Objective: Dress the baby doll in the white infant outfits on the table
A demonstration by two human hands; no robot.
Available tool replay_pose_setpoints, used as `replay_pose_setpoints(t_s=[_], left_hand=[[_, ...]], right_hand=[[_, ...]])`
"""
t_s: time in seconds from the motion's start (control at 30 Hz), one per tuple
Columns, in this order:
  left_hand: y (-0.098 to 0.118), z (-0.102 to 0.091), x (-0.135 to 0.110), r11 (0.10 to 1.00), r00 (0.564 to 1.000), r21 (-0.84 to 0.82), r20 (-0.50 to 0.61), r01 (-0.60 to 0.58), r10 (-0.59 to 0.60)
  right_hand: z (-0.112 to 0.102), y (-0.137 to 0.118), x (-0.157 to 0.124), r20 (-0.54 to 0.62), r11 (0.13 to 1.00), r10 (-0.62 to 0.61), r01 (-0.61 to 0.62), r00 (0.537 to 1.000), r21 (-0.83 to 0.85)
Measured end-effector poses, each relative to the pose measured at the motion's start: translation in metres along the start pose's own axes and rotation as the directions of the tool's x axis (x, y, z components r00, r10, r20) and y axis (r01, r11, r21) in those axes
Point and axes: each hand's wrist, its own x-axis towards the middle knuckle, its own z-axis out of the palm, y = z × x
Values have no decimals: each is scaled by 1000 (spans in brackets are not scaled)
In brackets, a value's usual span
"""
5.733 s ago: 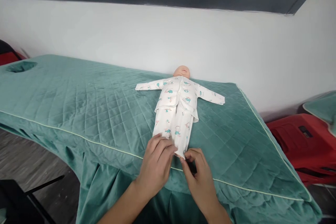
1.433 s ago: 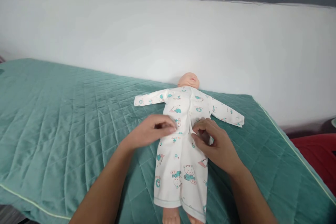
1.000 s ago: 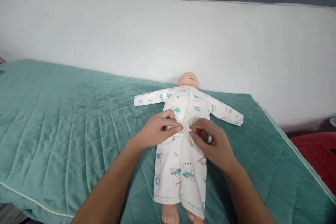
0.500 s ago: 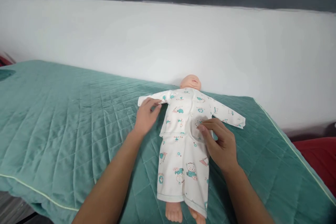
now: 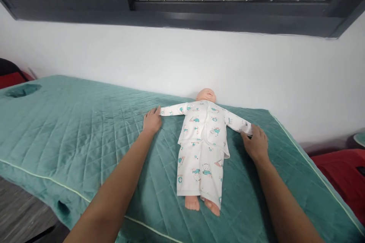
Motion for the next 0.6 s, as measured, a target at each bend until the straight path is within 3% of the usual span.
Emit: replay_pose_setpoints(t_s=[0.1, 0.17, 0.6], left_hand=[[0, -1, -2, 1000, 1000, -3, -3, 13, -13], [1, -2, -4, 999, 999, -11, -14, 34, -34], [-2, -9, -14, 979, 975, 21, -100, 201, -198]], right_hand=[[-12, 15, -3, 181, 972, 70, -27, 981, -235], [-17, 14, -6, 240, 947, 93, -12, 966, -320], [-16, 8, 1, 224, 948, 141, -66, 964, -311]])
